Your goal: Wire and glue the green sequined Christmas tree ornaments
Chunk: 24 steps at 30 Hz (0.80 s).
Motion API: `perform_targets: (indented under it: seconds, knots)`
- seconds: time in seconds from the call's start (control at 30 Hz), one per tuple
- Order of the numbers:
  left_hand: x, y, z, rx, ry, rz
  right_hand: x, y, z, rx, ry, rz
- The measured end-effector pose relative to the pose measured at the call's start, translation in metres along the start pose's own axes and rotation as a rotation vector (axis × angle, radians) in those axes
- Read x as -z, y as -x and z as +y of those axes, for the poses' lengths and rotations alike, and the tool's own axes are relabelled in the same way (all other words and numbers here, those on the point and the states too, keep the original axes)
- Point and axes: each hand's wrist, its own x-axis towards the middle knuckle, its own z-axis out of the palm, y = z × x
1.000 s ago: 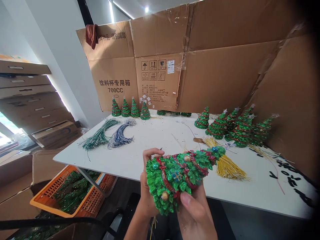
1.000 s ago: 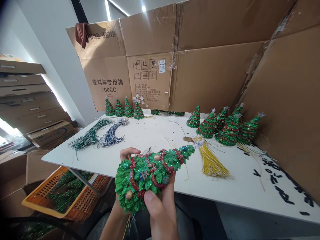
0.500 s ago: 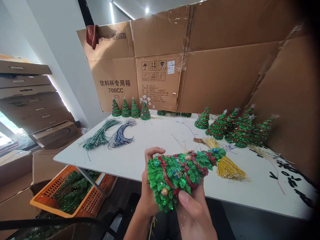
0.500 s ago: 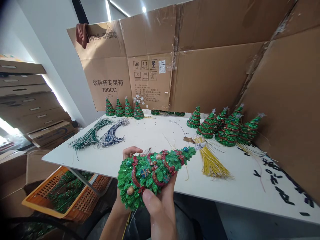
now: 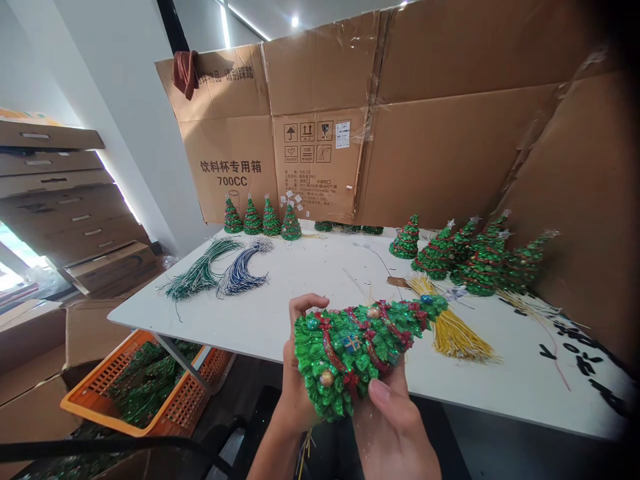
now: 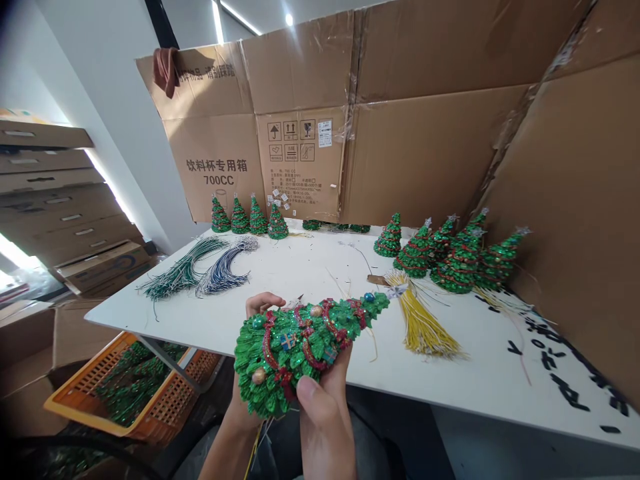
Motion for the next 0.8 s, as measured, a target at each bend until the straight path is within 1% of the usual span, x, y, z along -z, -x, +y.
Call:
perform_targets:
  seconds: [0.13,0.23,0.33,0.43,0.63,0.73,0.8]
  knots:
    - [0.001,0.002,-0.001,0.012,0.002,-0.009,-0.002,0.002,0.000,0.017,-0.020,0.037]
    - [0.002,0.000,-0.001,0.003,-0.004,-0.013,0.002,0.001,0.001,0.016,-0.019,0.010]
    - [0.002,-0.002,-0.002,0.020,0.001,-0.021,0.011,-0.005,0.003,-0.002,-0.061,-0.029]
    - [0.003,-0.004,-0.002,0.034,0.000,0.002,0.018,-0.012,0.006,-0.023,-0.087,-0.058]
    - [0.000,-0.006,0.003,0.049,-0.051,0.022,0.021,-0.018,0.007,-0.046,-0.087,-0.016]
    - [-0.001,-0.007,0.005,0.031,-0.060,0.003,0.025,-0.019,0.007,-0.057,-0.064,-0.014]
    - [0.000,-0.008,0.005,0.003,-0.092,-0.038,0.026,-0.020,0.006,-0.051,-0.047,-0.003]
